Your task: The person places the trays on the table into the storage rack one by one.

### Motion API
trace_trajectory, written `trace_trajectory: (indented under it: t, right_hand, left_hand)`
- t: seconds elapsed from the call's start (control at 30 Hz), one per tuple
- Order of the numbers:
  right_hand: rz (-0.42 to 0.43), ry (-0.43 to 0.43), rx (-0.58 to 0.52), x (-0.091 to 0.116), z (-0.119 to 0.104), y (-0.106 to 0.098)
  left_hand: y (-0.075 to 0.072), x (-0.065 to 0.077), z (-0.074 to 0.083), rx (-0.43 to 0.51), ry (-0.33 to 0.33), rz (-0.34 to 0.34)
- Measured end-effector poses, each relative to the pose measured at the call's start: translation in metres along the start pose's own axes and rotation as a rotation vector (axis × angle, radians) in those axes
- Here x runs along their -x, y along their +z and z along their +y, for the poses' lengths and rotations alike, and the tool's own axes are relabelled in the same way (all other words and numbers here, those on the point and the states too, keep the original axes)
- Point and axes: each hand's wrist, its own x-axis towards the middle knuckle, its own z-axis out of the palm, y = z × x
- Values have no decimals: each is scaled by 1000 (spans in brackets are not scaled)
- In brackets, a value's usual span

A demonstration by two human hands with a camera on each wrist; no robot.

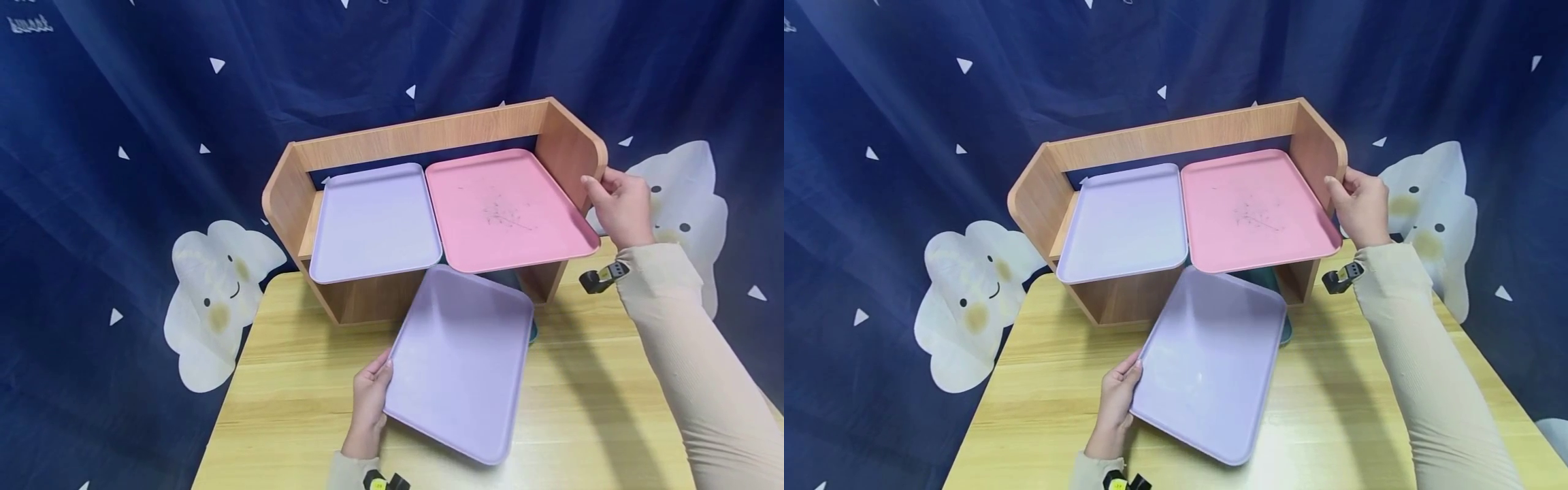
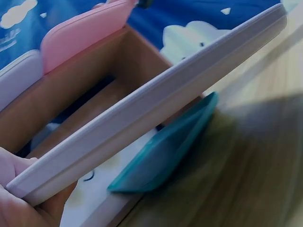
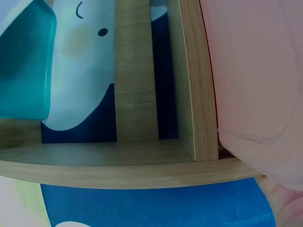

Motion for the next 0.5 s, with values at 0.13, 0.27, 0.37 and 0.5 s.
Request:
trace_trajectory:
  t: [0.13,0.27,0.37,0.5]
  right_hand:
    - [2,-23,5,1,-1,0]
    - [-3,-21,-9,1,-2,-1]
    - [-8,-8,-21,0,-2,-2]
    - [-5,-20,-8,1,-1,-3]
  left_hand:
    - [-16,-8,7,25,0,68]
    - [-28,-16,11,45,11,145]
    - [-35,-22,14,70,21,196]
    - [-44,-30,14,74,41,267]
